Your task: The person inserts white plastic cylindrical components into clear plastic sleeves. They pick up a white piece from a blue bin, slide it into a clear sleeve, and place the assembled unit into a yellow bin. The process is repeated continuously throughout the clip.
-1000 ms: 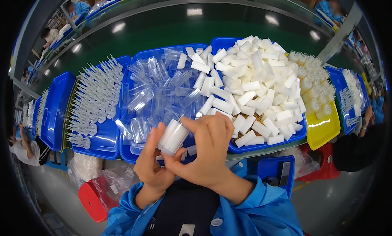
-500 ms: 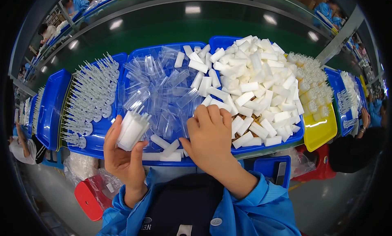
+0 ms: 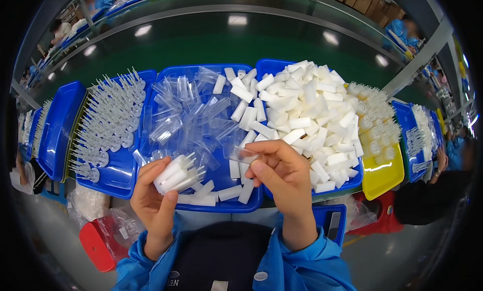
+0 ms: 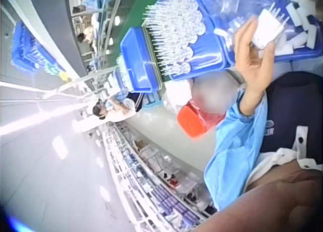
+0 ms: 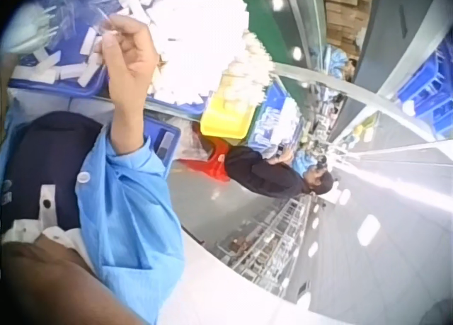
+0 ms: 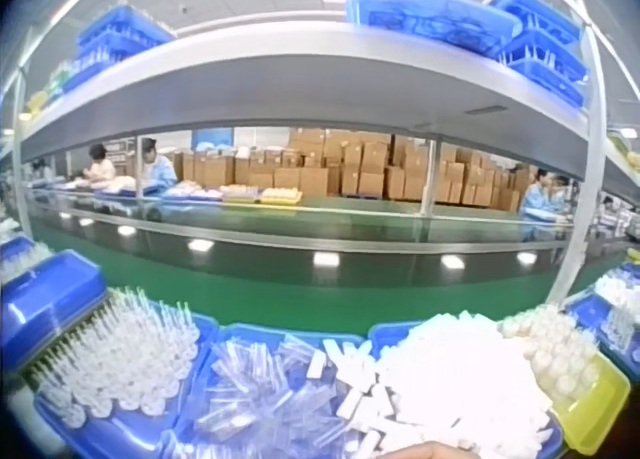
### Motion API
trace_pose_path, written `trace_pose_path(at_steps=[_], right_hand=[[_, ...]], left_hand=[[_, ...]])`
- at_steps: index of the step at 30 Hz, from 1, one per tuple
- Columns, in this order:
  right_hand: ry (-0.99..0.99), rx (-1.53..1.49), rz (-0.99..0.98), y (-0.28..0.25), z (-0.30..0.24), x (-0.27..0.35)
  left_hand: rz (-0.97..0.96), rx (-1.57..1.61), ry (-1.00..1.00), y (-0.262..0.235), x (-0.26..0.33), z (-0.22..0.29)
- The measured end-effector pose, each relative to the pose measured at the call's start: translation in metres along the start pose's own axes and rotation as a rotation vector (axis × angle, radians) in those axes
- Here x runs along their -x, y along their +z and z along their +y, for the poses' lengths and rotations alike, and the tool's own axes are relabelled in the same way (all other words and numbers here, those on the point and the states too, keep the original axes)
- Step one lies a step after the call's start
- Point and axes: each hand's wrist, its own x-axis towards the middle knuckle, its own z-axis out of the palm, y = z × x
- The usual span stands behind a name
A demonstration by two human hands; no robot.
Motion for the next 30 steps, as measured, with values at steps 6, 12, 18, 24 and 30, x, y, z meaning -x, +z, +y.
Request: trace_pose_path(at_steps=[6,12,18,24,30], right_hand=[[-0.153,-0.101,-0.030,-0.004,0.009,0.000],[-0.261,0.027,0.134,0.015,0.003,0.006],[-0.272,0.086,-0.017,0.015,0.008,0.006],[-0.297,0.135,-0.045,0.018,0.007,0.006],[-0.306,0.209,-0.048,0.017,0.005,0.007]], left_hand=[[-0.056,0.076,-0.009,0.003,0.000,0.002],[-0.102,0.096,-0.040,0.006,0.000,0.003],[-0.108,0.115,-0.022,0.004,0.002,0.000],[-0.115,0.103,-0.032,0.005,0.000,-0.001],[-0.111,0.077,-0.028,0.005,-0.001,-0.002]])
